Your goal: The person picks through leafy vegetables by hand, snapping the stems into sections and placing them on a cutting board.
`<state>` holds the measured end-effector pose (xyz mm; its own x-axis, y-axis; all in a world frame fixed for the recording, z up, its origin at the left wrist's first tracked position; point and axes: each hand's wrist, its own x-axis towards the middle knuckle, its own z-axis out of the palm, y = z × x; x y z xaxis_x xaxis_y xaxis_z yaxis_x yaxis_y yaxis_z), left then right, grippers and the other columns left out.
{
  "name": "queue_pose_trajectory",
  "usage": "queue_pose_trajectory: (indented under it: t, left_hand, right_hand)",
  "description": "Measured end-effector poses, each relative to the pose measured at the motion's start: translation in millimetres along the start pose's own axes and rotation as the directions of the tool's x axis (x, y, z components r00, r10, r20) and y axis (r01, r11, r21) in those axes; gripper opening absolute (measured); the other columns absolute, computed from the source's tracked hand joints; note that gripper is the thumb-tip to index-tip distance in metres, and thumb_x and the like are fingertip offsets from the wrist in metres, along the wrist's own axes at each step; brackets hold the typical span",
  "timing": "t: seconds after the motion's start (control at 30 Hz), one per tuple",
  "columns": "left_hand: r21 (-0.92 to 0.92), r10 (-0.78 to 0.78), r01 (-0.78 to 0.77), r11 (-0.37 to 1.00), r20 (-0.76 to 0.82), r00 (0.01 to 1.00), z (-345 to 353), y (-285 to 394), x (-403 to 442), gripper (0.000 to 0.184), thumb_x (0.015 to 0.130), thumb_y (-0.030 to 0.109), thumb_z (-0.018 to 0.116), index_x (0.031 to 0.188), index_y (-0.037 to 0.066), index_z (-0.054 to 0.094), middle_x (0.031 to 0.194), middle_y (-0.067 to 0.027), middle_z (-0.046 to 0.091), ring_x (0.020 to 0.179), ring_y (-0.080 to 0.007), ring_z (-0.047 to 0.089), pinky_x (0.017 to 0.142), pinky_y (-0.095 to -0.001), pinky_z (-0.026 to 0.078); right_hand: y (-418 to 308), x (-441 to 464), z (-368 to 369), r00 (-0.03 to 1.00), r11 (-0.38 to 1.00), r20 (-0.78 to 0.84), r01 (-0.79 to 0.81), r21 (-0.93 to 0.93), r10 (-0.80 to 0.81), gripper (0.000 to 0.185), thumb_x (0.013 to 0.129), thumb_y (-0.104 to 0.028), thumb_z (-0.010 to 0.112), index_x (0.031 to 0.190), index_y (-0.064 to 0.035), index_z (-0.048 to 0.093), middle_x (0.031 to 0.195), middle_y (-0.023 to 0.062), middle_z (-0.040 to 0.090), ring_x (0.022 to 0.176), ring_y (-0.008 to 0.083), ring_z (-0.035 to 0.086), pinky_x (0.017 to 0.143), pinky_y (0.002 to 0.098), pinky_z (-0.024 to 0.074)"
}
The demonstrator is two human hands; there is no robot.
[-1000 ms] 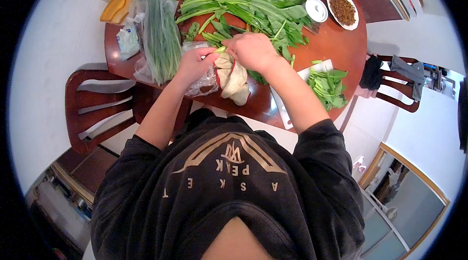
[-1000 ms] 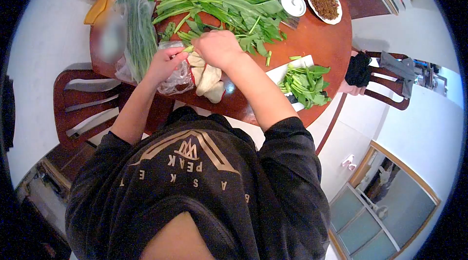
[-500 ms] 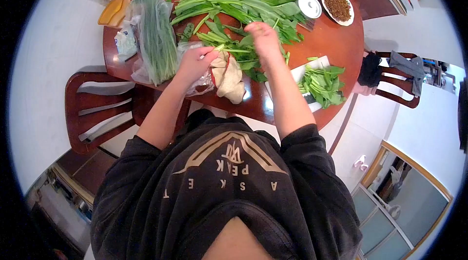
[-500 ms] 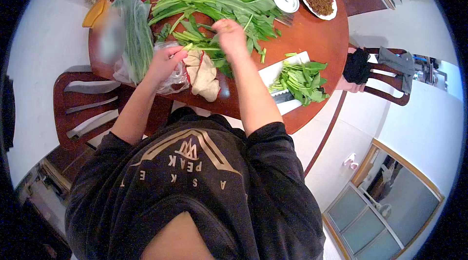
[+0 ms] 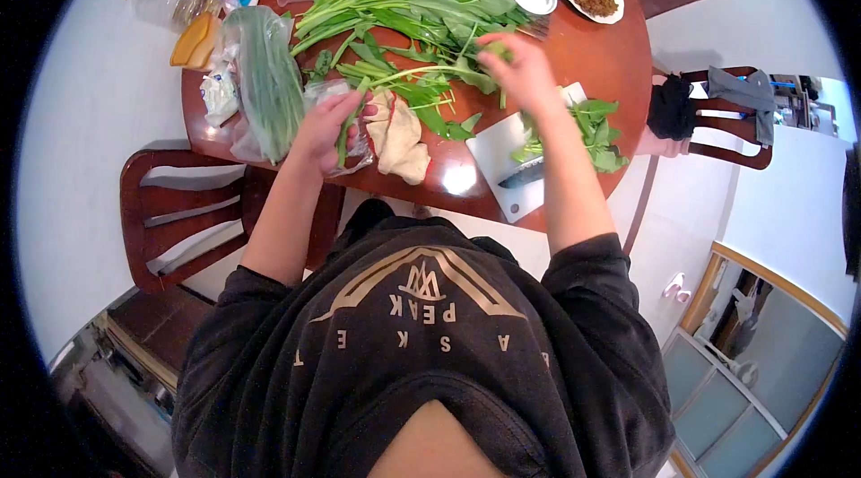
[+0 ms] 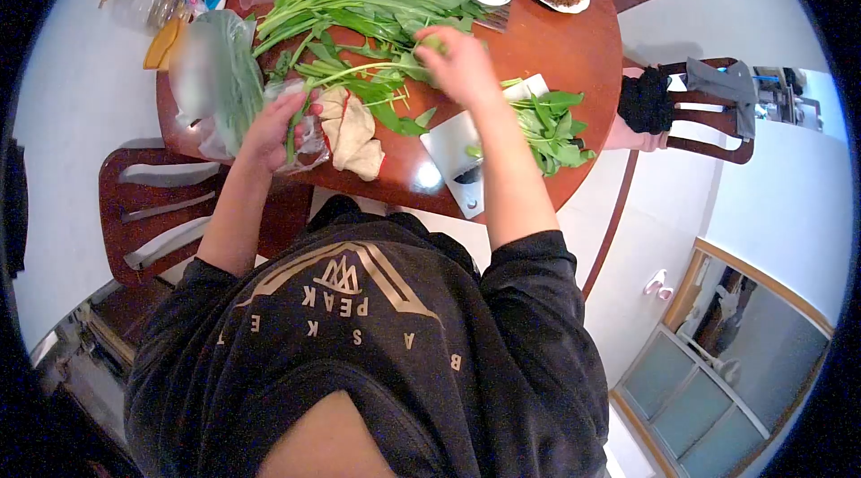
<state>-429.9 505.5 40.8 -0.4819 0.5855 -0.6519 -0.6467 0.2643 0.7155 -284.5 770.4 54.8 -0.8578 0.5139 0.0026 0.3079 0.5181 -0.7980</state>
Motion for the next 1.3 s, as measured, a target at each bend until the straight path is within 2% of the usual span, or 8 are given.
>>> queue_pose_trajectory:
  t: [0.33, 0.43, 0.57, 0.7, 0.8, 0.9, 1.03, 1.3]
  left_hand:
    - [0.017, 0.003, -0.005, 1.000, 0.063, 0.998, 12.8, 1.4, -10.8, 0.026, 0.088, 0.023, 0.057, 0.109, 0.007, 0.058, 0.091, -0.0025, 0.064, 0.056, -0.0041, 0.046, 0.049, -0.0171, 0.039]
    - [0.005, -0.024, 0.023, 1.000, 0.091, 0.996, 20.9, 0.6, -13.5, 0.025, 0.086, 0.015, 0.059, 0.108, 0.005, 0.059, 0.092, -0.0042, 0.064, 0.057, -0.0054, 0.047, 0.052, -0.0189, 0.041]
    - [0.024, -0.019, 0.015, 1.000, 0.180, 0.984, 26.2, -5.3, -10.5, 0.029, 0.082, 0.009, 0.058, 0.111, 0.003, 0.058, 0.092, -0.0045, 0.064, 0.062, -0.0067, 0.051, 0.056, -0.0199, 0.044]
    - [0.052, -0.030, 0.016, 0.999, 0.285, 0.958, 23.5, -11.6, -0.6, 0.030, 0.083, 0.008, 0.057, 0.112, 0.001, 0.058, 0.093, -0.0044, 0.064, 0.069, -0.0077, 0.054, 0.062, -0.0212, 0.046]
    - [0.123, -0.010, -0.023, 0.992, 0.255, 0.967, 43.9, -4.9, -10.7, 0.031, 0.084, 0.008, 0.057, 0.114, 0.000, 0.056, 0.101, -0.0057, 0.063, 0.073, -0.0084, 0.055, 0.065, -0.0205, 0.047]
    - [0.267, 0.017, -0.113, 0.957, 0.339, 0.941, 48.0, -6.2, -8.0, 0.031, 0.085, 0.009, 0.058, 0.115, 0.002, 0.056, 0.101, -0.0041, 0.063, 0.077, -0.0082, 0.056, 0.068, -0.0224, 0.048]
    - [0.324, 0.030, -0.149, 0.934, 0.345, 0.938, 56.5, -4.3, -8.4, 0.030, 0.085, 0.012, 0.059, 0.114, 0.003, 0.058, 0.097, -0.0028, 0.064, 0.076, -0.0079, 0.057, 0.067, -0.0229, 0.047]
    - [0.596, 0.063, -0.199, 0.778, 0.242, 0.968, 56.2, -4.3, -7.5, 0.031, 0.084, 0.018, 0.063, 0.110, 0.002, 0.060, 0.078, 0.0021, 0.060, 0.063, -0.0050, 0.053, 0.057, -0.0187, 0.043]
  right_hand:
    - [2.4, -19.3, 34.6, 0.991, 0.934, 0.114, 0.107, -0.340, -0.072, 0.019, 0.083, -0.017, 0.051, 0.094, -0.0064, 0.062, 0.093, 0.0171, 0.060, 0.090, 0.0343, 0.058, 0.077, 0.0442, 0.0481]
    - [32.2, -11.7, 48.6, 0.985, 0.997, -0.150, -0.081, 0.003, 0.080, 0.017, 0.085, -0.017, 0.051, 0.092, -0.0049, 0.060, 0.081, 0.0145, 0.061, 0.081, 0.0272, 0.062, 0.070, 0.0392, 0.0487]
    - [50.0, -2.0, 27.8, 0.893, 0.728, -0.188, -0.195, 0.657, 0.409, 0.012, 0.092, -0.019, 0.052, 0.097, -0.0082, 0.056, 0.072, 0.0006, 0.058, 0.060, 0.0097, 0.052, 0.054, 0.0236, 0.0437]
    - [34.6, -12.5, 3.4, 0.932, 0.884, -0.277, -0.086, 0.460, 0.234, 0.015, 0.087, -0.019, 0.053, 0.093, -0.0071, 0.059, 0.074, 0.0091, 0.065, 0.064, 0.0164, 0.059, 0.059, 0.0317, 0.0466]
    - [-19.5, -31.6, -6.1, 0.999, 0.999, -0.032, -0.040, -0.002, 0.040, 0.017, 0.085, -0.019, 0.052, 0.095, -0.0089, 0.060, 0.081, 0.0127, 0.065, 0.072, 0.0256, 0.063, 0.066, 0.0364, 0.0492]
    - [-31.5, -39.3, 13.9, 0.943, 0.920, 0.146, 0.325, -0.217, -0.299, 0.026, 0.081, -0.017, 0.057, 0.106, -0.0134, 0.061, 0.092, 0.0122, 0.061, 0.081, 0.0301, 0.060, 0.071, 0.0402, 0.0490]
    - [-46.8, -41.7, 11.5, 0.894, 0.850, 0.409, 0.351, -0.392, -0.181, 0.025, 0.081, -0.017, 0.055, 0.104, -0.0133, 0.061, 0.099, 0.0096, 0.055, 0.088, 0.0300, 0.059, 0.073, 0.0423, 0.0485]
    - [-43.6, -43.7, 12.2, 0.914, 0.864, 0.372, 0.315, -0.394, -0.163, 0.018, 0.079, -0.017, 0.054, 0.093, -0.0086, 0.060, 0.095, 0.0107, 0.058, 0.087, 0.0336, 0.058, 0.072, 0.0448, 0.0474]
